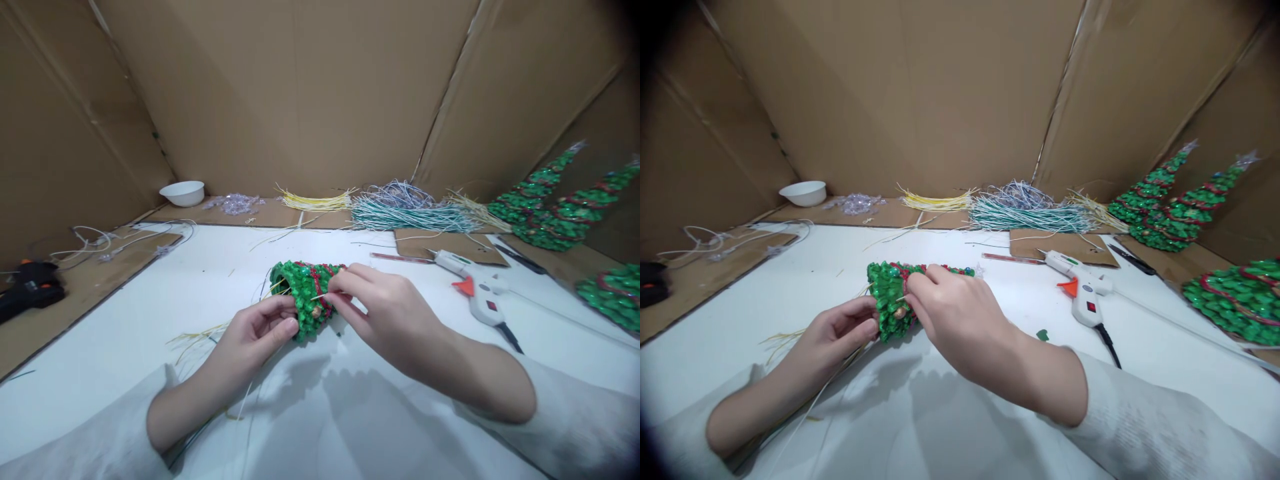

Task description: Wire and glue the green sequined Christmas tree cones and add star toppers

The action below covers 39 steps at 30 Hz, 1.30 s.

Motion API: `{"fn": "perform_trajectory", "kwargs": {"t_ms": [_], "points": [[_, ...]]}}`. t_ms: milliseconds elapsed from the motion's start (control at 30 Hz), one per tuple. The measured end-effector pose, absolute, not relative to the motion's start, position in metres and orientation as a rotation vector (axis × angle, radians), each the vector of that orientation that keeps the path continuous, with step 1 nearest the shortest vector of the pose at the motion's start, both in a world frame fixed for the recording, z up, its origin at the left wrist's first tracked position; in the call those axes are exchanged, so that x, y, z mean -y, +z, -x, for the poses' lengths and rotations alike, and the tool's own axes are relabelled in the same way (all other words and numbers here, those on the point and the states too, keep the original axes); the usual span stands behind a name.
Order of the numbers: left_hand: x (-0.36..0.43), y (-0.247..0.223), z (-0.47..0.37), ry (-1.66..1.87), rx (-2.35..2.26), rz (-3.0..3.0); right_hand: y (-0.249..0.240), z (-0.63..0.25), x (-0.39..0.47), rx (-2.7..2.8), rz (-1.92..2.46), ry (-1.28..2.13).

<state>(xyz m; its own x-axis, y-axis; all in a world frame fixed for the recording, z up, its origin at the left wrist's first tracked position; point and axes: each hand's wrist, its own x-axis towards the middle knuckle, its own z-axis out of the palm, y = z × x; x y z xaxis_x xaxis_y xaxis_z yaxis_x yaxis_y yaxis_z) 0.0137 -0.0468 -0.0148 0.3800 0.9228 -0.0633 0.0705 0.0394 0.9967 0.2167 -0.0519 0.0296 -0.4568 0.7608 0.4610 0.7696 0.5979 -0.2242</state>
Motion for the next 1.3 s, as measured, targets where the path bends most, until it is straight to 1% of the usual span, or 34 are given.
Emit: {"fn": "perform_trajectory", "kwargs": {"t_ms": [267,500,700,833,1033,1200,1300], "points": [[0.047,-0.014,-0.015,0.877,-0.983,-1.34,0.032,-0.217,0.049,2.322,1.198,0.117],[0.046,-0.015,-0.015,0.886,-0.952,-1.314,0.045,-0.225,0.052,2.4,1.213,0.335],[0.047,-0.012,-0.016,0.916,-0.943,-1.289,0.045,-0.225,0.052,2.322,1.278,0.199],[0.048,-0.012,-0.016,0.932,-0.967,-1.282,0.039,-0.221,0.051,2.349,1.231,0.193],[0.048,-0.009,-0.017,0.921,-0.99,-1.285,0.037,-0.221,0.048,2.329,1.194,0.288],[0.047,-0.01,-0.017,0.951,-0.988,-1.263,0.053,-0.233,0.047,2.33,1.367,0.43],[0.047,-0.011,-0.016,0.951,-0.993,-1.265,0.057,-0.236,0.048,2.342,1.372,0.417]]}}
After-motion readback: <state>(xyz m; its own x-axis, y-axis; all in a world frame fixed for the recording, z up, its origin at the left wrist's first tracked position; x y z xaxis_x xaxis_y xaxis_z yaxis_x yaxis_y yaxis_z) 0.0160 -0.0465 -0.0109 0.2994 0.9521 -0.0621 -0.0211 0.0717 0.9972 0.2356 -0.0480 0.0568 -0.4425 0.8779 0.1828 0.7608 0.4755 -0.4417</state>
